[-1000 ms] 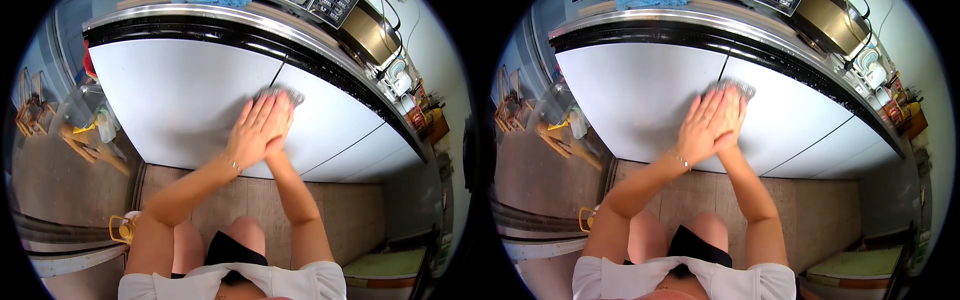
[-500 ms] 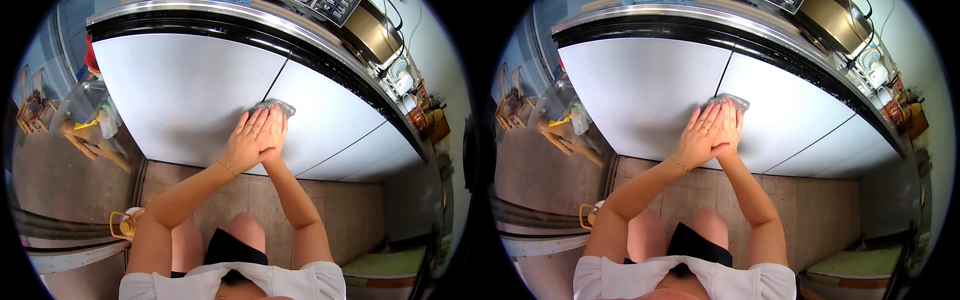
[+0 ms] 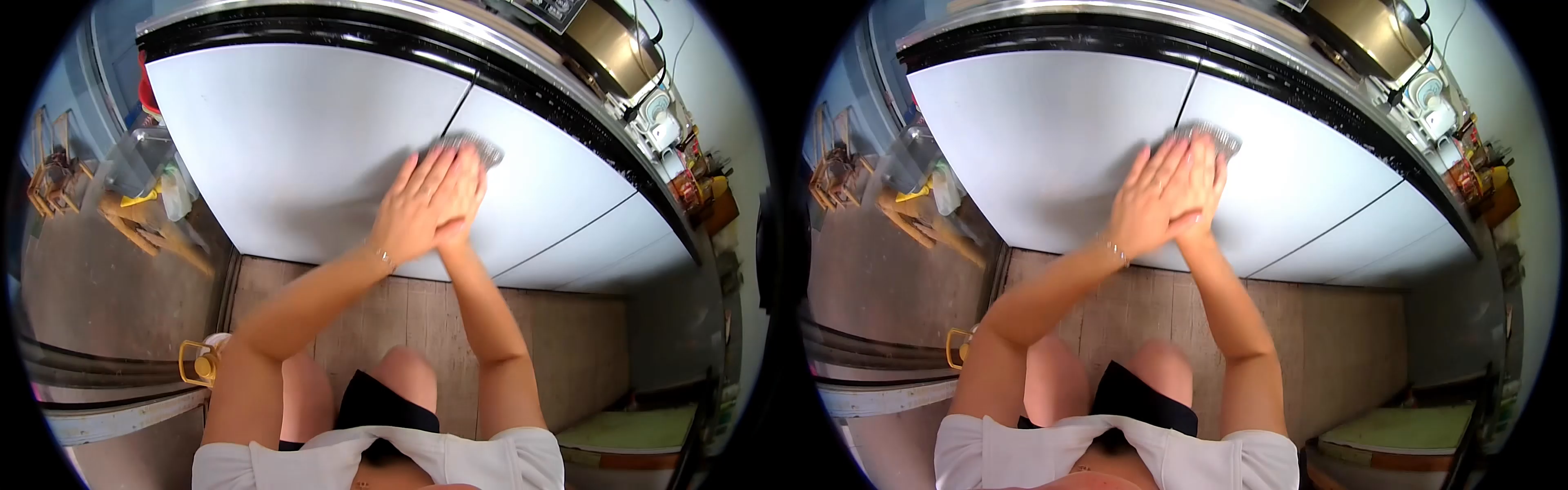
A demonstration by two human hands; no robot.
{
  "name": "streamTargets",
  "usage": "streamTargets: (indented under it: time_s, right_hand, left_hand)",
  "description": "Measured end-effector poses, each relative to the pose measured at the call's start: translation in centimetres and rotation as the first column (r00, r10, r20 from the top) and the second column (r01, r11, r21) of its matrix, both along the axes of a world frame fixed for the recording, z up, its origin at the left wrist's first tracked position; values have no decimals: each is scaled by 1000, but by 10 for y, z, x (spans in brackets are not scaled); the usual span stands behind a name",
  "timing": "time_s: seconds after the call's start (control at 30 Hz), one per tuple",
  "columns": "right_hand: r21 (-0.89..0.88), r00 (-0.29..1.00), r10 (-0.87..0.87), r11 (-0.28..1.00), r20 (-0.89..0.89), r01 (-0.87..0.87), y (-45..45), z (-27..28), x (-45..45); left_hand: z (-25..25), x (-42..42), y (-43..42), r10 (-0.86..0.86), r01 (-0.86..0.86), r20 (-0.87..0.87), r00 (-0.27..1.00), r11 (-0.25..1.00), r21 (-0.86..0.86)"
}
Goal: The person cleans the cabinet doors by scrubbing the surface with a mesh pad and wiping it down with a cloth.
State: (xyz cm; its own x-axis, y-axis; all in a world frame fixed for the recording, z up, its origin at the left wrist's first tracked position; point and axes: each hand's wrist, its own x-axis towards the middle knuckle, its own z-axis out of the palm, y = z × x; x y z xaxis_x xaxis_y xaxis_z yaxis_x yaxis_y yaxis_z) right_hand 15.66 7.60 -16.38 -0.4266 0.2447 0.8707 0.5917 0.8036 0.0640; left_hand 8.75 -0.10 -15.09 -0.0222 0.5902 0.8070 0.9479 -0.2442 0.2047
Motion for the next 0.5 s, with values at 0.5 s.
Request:
streamTargets:
  time_s: [0.5]
  right_hand:
    - [-35, 959, -58, 998, -279, 50, 26, 41, -3]
  left_hand:
    - [59, 33, 37, 111, -92, -240, 964, 992, 91]
